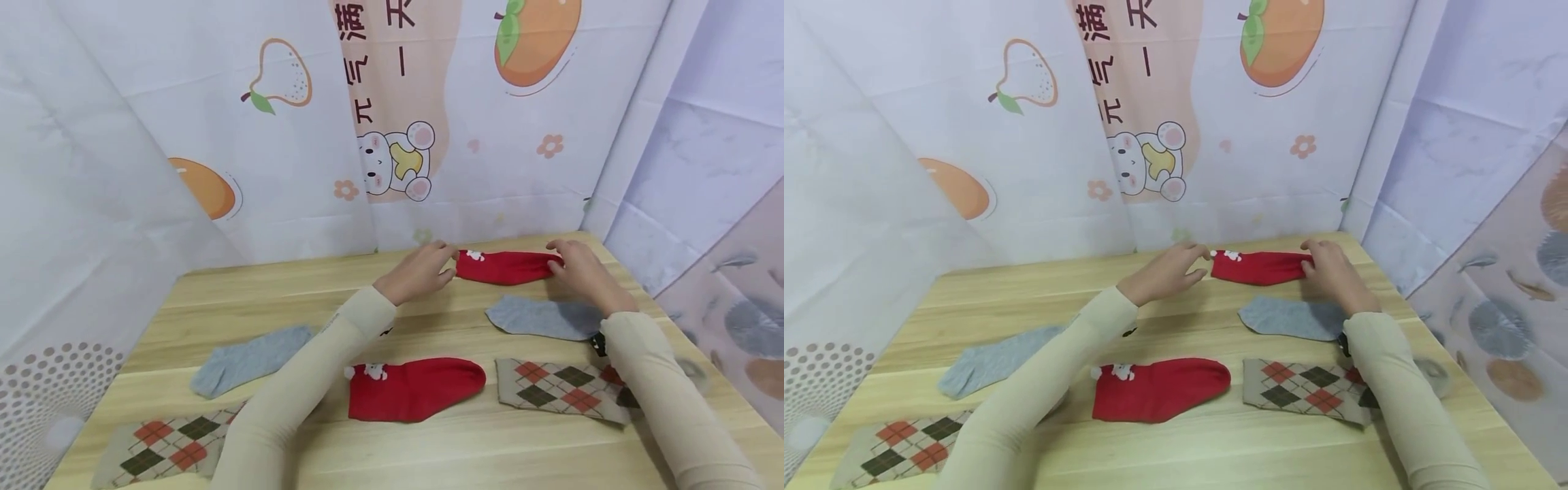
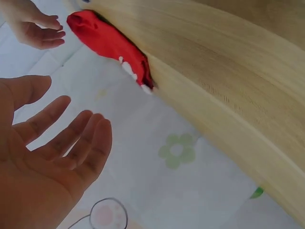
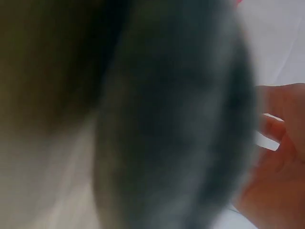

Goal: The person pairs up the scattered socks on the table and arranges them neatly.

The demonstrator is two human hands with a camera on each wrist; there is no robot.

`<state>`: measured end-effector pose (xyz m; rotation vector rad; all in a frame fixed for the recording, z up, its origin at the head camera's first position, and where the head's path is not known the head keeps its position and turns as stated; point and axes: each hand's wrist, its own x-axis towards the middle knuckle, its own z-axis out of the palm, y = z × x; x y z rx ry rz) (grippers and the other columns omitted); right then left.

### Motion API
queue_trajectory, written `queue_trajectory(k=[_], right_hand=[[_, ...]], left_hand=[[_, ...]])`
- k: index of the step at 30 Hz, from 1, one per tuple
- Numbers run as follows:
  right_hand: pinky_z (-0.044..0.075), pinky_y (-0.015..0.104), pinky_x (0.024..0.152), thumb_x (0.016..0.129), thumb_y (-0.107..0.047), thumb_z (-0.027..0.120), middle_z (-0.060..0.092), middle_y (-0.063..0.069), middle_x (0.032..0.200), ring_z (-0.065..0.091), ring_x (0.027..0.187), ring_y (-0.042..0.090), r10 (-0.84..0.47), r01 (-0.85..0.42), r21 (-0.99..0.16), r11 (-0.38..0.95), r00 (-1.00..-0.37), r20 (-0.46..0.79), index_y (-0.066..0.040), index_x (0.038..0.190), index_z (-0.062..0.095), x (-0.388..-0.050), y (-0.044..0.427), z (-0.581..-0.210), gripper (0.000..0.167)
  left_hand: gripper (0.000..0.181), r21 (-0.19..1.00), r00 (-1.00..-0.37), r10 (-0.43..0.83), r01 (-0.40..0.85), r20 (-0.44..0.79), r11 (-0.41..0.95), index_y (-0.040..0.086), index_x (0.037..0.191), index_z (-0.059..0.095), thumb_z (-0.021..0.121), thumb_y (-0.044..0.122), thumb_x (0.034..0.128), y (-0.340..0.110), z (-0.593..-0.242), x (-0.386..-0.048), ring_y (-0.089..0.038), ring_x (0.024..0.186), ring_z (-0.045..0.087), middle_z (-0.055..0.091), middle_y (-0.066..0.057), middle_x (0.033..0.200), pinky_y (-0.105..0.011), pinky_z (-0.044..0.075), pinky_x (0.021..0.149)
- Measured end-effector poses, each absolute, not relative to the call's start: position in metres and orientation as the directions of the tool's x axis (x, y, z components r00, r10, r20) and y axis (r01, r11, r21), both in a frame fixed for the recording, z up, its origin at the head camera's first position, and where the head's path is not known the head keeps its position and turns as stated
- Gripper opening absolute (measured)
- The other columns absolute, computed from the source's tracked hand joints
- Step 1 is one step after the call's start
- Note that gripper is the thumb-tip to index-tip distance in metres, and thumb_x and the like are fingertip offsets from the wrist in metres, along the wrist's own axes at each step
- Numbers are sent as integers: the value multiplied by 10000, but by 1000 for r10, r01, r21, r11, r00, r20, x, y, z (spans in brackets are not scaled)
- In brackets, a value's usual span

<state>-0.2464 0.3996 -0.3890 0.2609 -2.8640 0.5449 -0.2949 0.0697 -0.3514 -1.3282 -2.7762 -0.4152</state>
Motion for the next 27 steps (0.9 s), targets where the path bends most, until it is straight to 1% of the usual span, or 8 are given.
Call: queue_trajectory(k=[5,9,14,16,17,19,23,27], right_hand=[[403,630,973,953,-25,573,542,397,1220,510,1124,526,-116,-168,-355,920,-979,165,151,1301,486,-247,404,-392,400],[393,627,1000,960,-34,571,535,394,1253,507,1166,529,-125,-162,-356,920,-984,125,156,1331,456,-247,404,-394,432],[396,619,1006,954,-19,575,544,384,1251,510,1177,518,-148,-182,-351,919,-981,123,169,1312,470,-244,401,-394,418],[397,616,1006,954,-15,578,551,376,1245,511,1176,510,-144,-180,-356,917,-981,126,168,1305,478,-243,400,-394,409],[395,615,1009,954,-14,577,552,371,1247,509,1180,505,-139,-176,-361,916,-982,126,165,1306,481,-242,400,-394,407],[394,614,1007,952,-11,577,559,364,1239,512,1174,499,-137,-174,-363,915,-983,126,164,1298,489,-242,400,-394,398],[419,601,979,958,-25,568,581,345,1206,543,1124,466,-123,-153,-364,919,-987,104,159,1272,515,-243,403,-395,368],[453,580,940,975,-39,537,603,324,1171,573,1064,425,-89,-111,-376,920,-993,75,154,1241,540,-243,404,-393,329]], left_hand=[[293,244,-650,745,755,154,608,96,1254,603,617,221,989,88,-358,-308,-161,1005,535,605,-78,1202,-270,485,915],[326,218,-670,733,738,120,639,75,1273,594,617,226,985,102,-369,-320,-182,1021,524,585,-79,1193,-291,471,925],[374,190,-691,721,716,56,672,79,1338,554,576,241,1002,121,-382,-336,-205,1110,501,549,-87,1256,-314,436,1006],[399,195,-705,708,700,40,687,76,1368,533,563,248,1009,127,-385,-340,-208,1135,502,548,-93,1282,-319,426,1029],[386,191,-712,702,694,37,694,69,1356,539,553,247,1014,130,-386,-342,-210,1131,509,559,-96,1272,-323,428,1027],[346,182,-735,678,669,19,720,59,1310,559,526,252,1026,135,-388,-346,-203,1115,518,581,-91,1237,-315,434,1013],[285,125,-771,637,630,-17,766,54,1213,607,485,244,1039,143,-393,-352,-198,1105,522,608,-87,1187,-308,433,1001],[292,76,-778,627,624,-40,778,58,1250,613,484,201,1030,146,-399,-355,-231,1178,499,582,-112,1247,-336,421,1039]])
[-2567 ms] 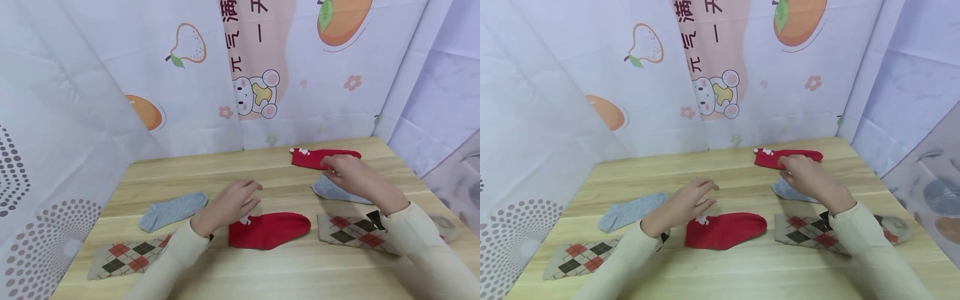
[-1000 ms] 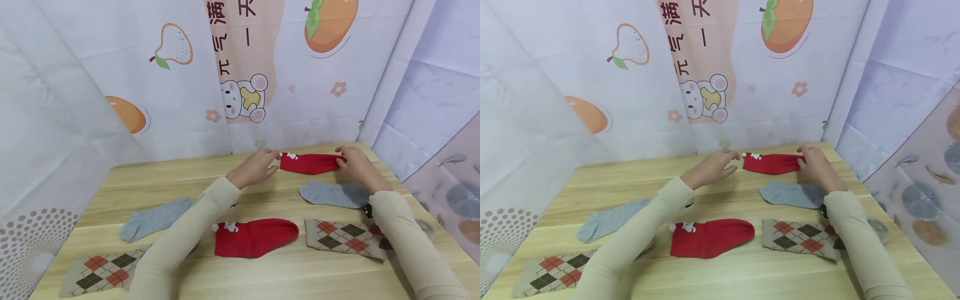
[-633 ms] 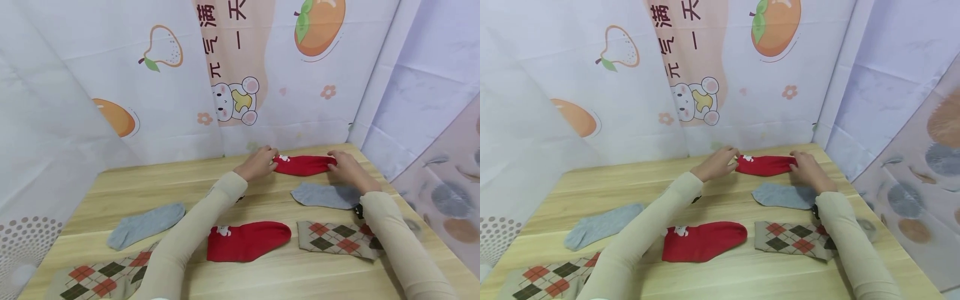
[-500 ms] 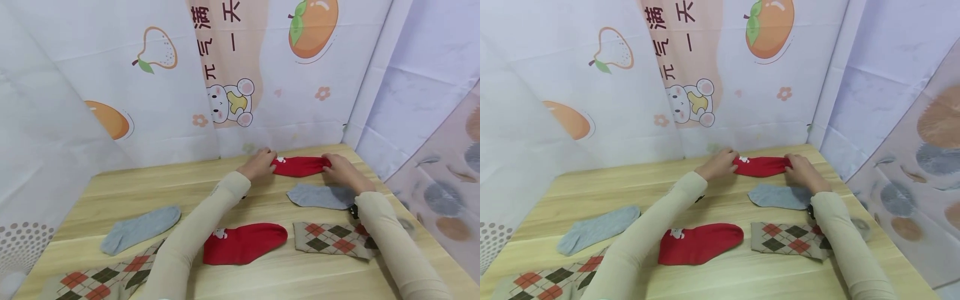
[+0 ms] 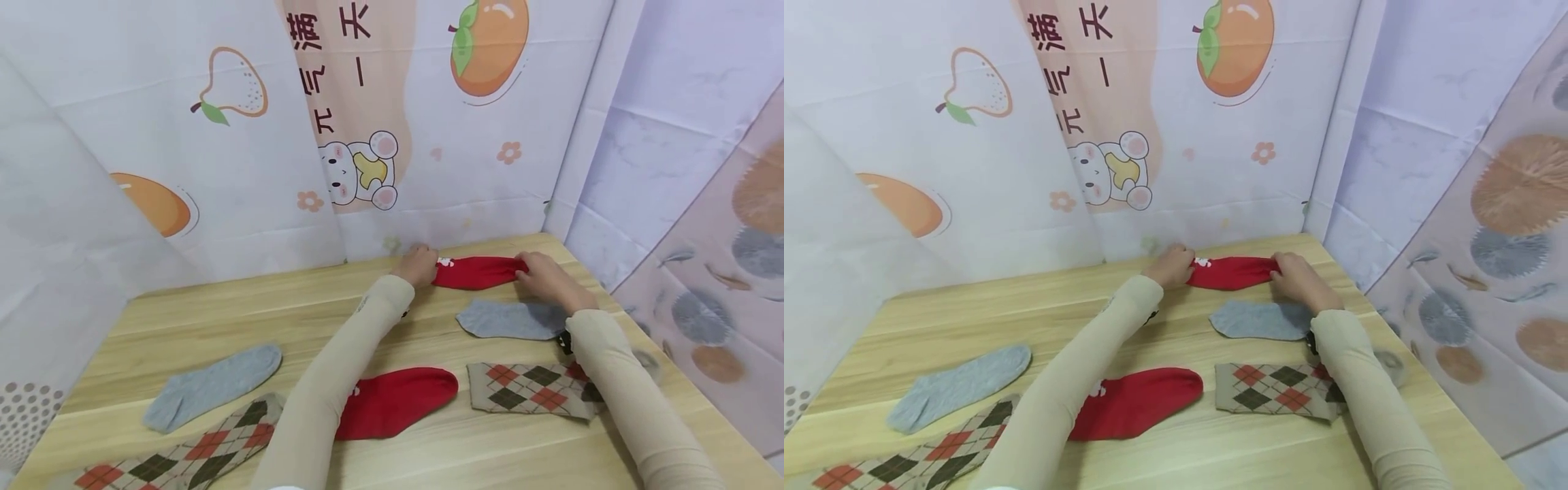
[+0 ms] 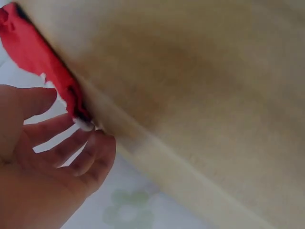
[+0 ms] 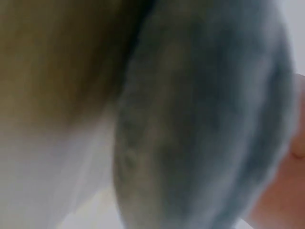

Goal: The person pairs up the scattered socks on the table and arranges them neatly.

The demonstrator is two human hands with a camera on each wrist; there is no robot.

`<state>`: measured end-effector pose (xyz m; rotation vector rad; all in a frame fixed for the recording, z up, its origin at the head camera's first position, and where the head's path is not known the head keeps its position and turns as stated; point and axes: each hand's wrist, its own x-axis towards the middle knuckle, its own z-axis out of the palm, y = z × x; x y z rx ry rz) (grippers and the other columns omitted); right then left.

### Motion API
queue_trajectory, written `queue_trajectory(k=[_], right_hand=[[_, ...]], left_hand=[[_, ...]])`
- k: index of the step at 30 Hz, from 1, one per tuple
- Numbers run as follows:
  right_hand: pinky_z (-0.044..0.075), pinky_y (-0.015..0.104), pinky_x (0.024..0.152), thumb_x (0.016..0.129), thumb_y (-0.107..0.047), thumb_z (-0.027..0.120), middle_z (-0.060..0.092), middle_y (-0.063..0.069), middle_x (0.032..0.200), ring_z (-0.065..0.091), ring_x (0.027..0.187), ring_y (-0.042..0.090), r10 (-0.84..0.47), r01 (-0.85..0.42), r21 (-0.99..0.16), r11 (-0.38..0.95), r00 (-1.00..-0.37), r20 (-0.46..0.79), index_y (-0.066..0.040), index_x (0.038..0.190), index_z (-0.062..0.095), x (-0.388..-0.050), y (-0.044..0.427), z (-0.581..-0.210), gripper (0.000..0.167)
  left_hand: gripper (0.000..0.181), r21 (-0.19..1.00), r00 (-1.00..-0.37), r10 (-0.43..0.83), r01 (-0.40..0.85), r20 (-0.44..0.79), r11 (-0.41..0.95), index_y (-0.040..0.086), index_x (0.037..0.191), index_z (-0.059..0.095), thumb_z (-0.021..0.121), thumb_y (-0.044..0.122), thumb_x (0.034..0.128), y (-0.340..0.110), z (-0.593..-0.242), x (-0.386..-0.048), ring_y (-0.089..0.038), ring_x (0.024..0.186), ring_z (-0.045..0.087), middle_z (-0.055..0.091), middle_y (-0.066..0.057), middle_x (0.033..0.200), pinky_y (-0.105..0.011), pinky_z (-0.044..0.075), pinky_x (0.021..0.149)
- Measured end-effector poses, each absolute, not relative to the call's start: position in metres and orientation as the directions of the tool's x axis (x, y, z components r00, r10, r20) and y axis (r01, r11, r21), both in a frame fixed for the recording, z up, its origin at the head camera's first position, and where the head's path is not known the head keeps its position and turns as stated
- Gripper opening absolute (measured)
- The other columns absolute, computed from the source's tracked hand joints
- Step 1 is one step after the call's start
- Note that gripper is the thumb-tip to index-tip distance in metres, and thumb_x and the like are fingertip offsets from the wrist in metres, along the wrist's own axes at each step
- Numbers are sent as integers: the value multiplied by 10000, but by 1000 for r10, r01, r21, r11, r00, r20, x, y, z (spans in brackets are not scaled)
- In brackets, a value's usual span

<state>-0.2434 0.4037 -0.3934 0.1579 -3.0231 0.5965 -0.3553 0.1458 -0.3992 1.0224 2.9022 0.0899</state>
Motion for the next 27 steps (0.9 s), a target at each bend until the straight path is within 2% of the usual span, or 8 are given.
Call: queue_trajectory(k=[6,10,14,18,27], right_hand=[[472,567,905,966,-24,541,631,310,1081,602,1000,415,-67,-96,-383,919,-994,88,159,1261,517,-243,403,-391,348],[503,540,840,923,1,577,665,241,943,622,891,373,-86,-110,-335,936,-993,85,136,1095,626,-241,402,-391,225],[512,497,768,915,3,577,673,167,858,609,799,313,-79,-105,-320,942,-992,95,70,938,675,-237,401,-389,121],[493,464,721,951,-23,550,664,172,868,591,759,291,-37,-76,-355,932,-993,116,58,990,642,-234,401,-383,129],[465,394,654,974,-27,496,651,171,876,546,716,261,-21,-51,-409,911,-997,78,60,1015,609,-234,403,-383,148]], left_hand=[[235,103,-787,617,613,-8,783,44,1166,643,559,153,976,147,-405,-358,-252,1148,490,580,-126,1189,-363,452,993],[201,182,-795,606,593,-25,785,31,1086,671,628,157,935,145,-402,-360,-224,1086,471,590,-104,1113,-340,454,949],[174,356,-782,622,567,-50,742,25,1071,638,604,161,968,140,-400,-364,-201,1015,497,603,-90,1079,-297,455,871],[144,533,-779,626,515,-36,672,17,1069,596,565,144,1008,134,-397,-365,-206,947,525,602,-98,1050,-282,460,799],[167,534,-772,635,545,20,646,5,978,603,575,167,1010,124,-397,-365,-208,855,519,591,-93,934,-268,441,734]])
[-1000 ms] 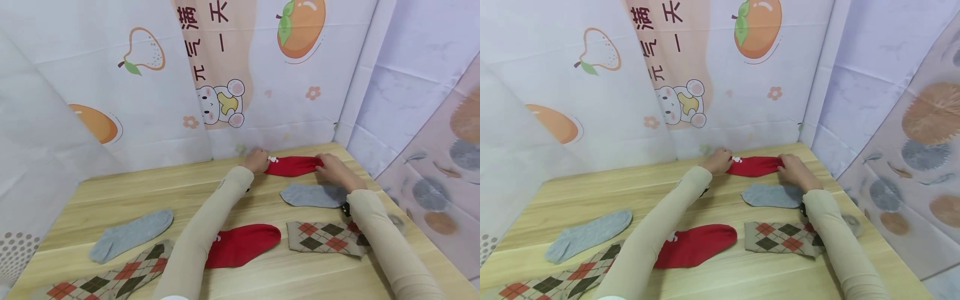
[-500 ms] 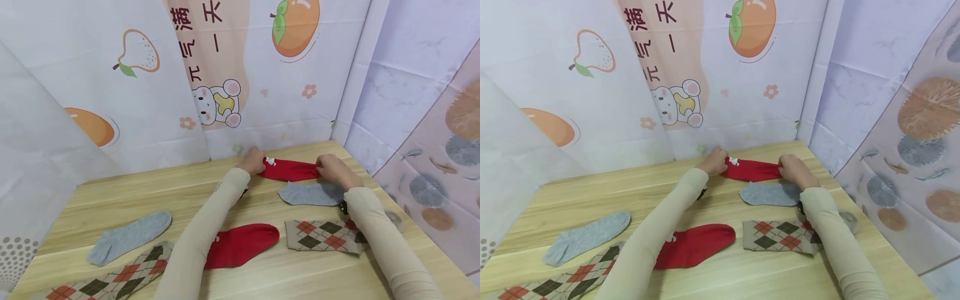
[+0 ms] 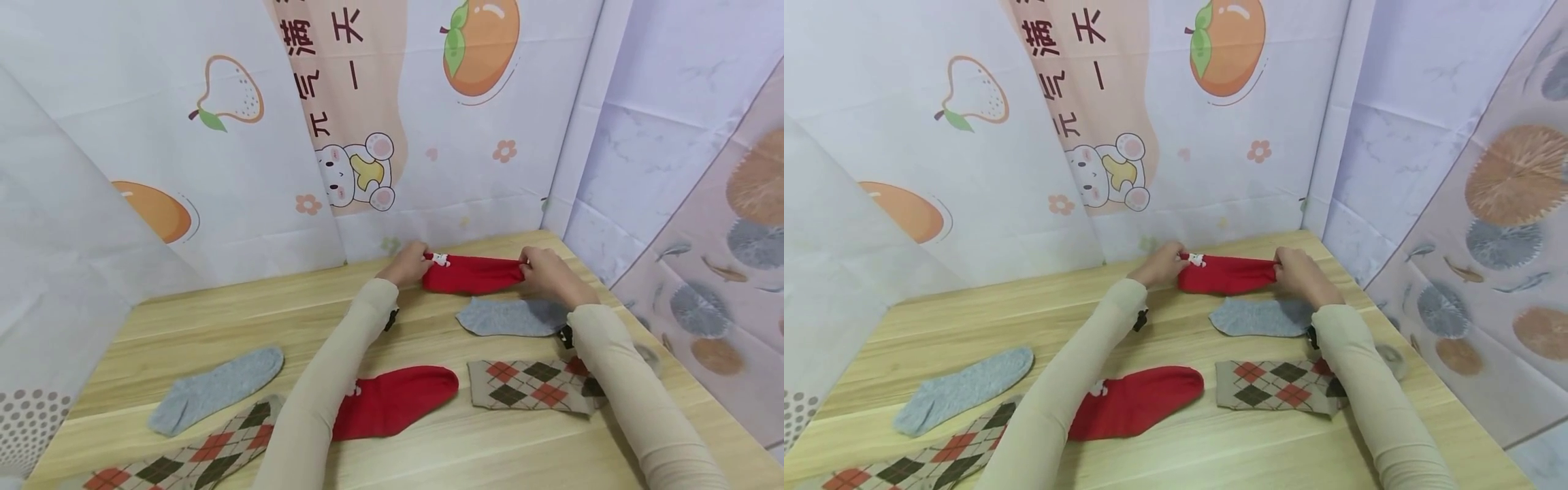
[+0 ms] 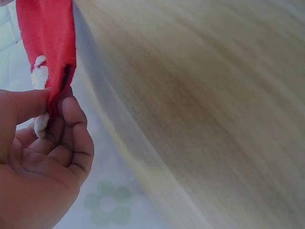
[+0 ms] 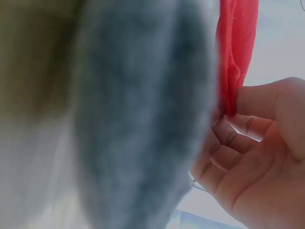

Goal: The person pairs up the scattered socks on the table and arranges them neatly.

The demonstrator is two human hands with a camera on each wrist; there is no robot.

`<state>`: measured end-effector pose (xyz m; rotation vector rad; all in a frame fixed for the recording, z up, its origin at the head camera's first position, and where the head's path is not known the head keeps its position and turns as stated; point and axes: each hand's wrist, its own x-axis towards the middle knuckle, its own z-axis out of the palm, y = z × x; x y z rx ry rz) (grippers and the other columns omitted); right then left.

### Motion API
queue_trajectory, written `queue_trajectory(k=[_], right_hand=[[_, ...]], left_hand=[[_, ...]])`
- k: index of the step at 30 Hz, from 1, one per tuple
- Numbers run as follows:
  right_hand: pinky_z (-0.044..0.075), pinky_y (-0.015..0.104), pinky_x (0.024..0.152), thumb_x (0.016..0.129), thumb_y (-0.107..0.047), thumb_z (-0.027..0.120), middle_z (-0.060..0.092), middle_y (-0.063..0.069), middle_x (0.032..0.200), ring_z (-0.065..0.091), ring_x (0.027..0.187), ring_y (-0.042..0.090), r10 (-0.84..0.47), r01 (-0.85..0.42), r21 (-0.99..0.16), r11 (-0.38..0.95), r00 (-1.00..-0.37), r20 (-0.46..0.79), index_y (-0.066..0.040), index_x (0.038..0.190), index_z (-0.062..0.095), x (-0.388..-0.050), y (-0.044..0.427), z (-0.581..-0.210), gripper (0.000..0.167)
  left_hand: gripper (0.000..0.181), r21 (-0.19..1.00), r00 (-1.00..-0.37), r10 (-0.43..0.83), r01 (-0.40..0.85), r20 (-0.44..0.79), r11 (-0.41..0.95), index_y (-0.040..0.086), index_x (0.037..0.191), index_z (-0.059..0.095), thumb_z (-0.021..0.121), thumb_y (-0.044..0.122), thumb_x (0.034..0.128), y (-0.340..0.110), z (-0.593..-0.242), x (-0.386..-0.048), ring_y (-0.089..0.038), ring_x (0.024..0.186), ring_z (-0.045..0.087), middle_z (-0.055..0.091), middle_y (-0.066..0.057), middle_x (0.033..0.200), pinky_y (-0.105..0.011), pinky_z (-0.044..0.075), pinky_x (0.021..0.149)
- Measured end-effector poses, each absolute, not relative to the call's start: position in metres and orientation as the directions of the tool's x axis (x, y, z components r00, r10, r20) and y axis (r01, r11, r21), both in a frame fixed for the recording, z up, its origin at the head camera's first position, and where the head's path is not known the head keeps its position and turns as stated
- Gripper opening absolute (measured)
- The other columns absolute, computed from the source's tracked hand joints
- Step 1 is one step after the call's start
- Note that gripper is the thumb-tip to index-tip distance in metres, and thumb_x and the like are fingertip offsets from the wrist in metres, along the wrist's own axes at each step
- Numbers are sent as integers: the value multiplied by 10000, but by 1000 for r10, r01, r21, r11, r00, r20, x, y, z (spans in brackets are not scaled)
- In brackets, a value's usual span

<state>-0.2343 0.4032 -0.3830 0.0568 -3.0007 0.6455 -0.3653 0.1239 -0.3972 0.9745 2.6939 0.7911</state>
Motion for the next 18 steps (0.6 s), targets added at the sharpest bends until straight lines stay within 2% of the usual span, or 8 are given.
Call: queue_trajectory(k=[8,18], right_hand=[[471,400,673,960,-5,531,665,184,880,565,727,272,-62,-105,-416,903,-991,115,63,1006,618,-234,401,-378,120],[502,475,738,946,9,564,675,174,875,612,781,313,-92,-151,-398,905,-982,164,50,1003,624,-234,392,-376,92]], left_hand=[[155,544,-783,620,542,49,641,23,985,591,588,175,1009,108,-393,-364,-207,891,521,599,-77,953,-272,452,760],[138,579,-784,618,527,50,622,29,1020,609,606,166,1002,88,-384,-360,-197,897,525,602,-75,978,-278,464,774]])
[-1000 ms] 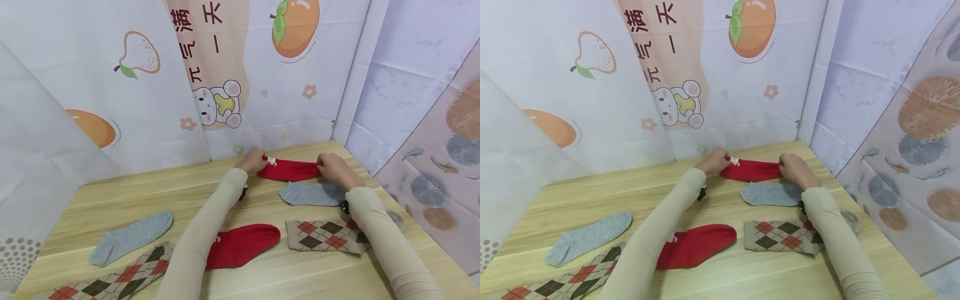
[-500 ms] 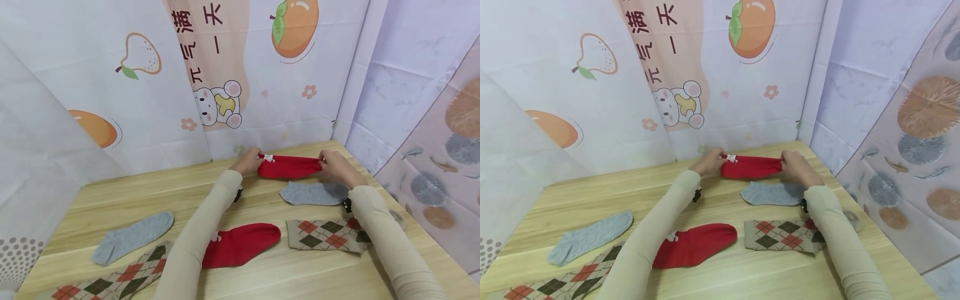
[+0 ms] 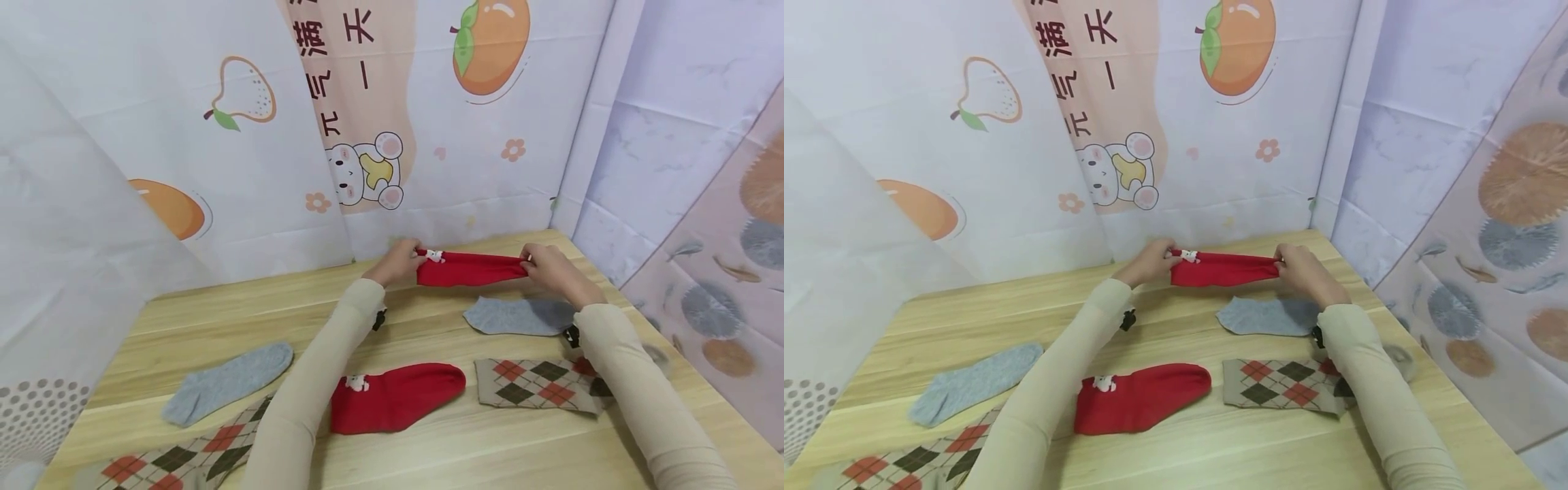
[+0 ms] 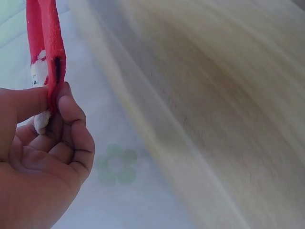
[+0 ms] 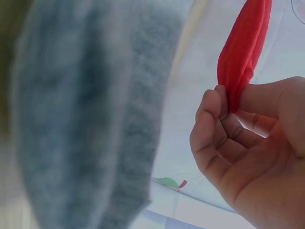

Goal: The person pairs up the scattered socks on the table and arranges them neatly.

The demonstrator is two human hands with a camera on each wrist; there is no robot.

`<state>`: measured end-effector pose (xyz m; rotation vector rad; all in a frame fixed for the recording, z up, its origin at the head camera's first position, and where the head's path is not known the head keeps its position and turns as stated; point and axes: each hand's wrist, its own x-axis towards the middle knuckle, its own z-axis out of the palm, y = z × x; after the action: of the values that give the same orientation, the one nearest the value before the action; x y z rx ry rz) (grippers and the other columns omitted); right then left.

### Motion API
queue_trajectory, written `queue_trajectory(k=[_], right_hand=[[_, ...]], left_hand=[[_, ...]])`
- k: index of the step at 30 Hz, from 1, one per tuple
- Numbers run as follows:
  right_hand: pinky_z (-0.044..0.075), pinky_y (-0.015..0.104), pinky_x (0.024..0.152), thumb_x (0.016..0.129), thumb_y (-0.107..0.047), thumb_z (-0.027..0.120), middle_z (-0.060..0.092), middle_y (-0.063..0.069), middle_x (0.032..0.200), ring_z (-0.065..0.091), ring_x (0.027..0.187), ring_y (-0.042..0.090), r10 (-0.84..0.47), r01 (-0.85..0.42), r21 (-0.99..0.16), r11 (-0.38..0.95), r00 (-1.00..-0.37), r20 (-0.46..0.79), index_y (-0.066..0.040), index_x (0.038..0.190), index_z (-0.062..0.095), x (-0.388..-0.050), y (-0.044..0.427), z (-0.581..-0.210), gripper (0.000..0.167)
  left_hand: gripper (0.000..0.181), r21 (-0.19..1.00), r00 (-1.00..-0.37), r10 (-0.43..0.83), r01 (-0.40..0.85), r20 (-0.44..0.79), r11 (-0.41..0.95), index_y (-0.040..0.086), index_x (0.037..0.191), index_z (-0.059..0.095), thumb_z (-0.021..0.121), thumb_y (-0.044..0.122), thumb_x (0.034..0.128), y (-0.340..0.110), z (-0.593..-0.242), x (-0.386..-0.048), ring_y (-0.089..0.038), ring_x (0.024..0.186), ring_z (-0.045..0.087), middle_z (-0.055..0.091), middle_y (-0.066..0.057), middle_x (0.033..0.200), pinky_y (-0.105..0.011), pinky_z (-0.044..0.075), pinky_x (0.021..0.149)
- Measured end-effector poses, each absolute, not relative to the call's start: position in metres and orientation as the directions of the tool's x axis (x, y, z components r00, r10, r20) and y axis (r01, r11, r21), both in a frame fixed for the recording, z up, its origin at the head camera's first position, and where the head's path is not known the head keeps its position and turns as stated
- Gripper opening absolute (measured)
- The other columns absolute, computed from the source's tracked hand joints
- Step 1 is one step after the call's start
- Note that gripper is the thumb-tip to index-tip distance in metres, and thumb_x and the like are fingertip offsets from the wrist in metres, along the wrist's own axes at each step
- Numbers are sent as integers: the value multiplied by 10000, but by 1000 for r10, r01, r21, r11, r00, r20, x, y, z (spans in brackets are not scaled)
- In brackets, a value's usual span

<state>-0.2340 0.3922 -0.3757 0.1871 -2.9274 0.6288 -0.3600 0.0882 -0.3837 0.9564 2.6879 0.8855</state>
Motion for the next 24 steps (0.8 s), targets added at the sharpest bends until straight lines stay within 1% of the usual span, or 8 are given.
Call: queue_trajectory(k=[7,17,24], right_hand=[[511,483,744,927,9,571,679,183,877,629,808,327,-135,-196,-383,903,-974,182,50,990,620,-236,382,-373,90],[513,473,728,928,15,589,672,155,865,617,772,289,-199,-259,-379,888,-961,191,41,991,623,-233,365,-367,77],[510,437,704,930,19,594,675,141,860,608,759,261,-224,-280,-371,885,-956,187,38,992,630,-229,354,-364,75]], left_hand=[[143,539,-780,623,552,63,636,-10,979,611,625,132,985,69,-378,-353,-202,878,508,597,-97,945,-269,445,759],[139,569,-799,601,503,20,650,28,1008,611,630,164,988,41,-377,-342,-194,823,541,601,-69,902,-252,465,691],[125,556,-789,614,524,31,645,49,983,620,640,172,983,25,-377,-333,-177,795,544,597,-53,874,-246,473,681]])
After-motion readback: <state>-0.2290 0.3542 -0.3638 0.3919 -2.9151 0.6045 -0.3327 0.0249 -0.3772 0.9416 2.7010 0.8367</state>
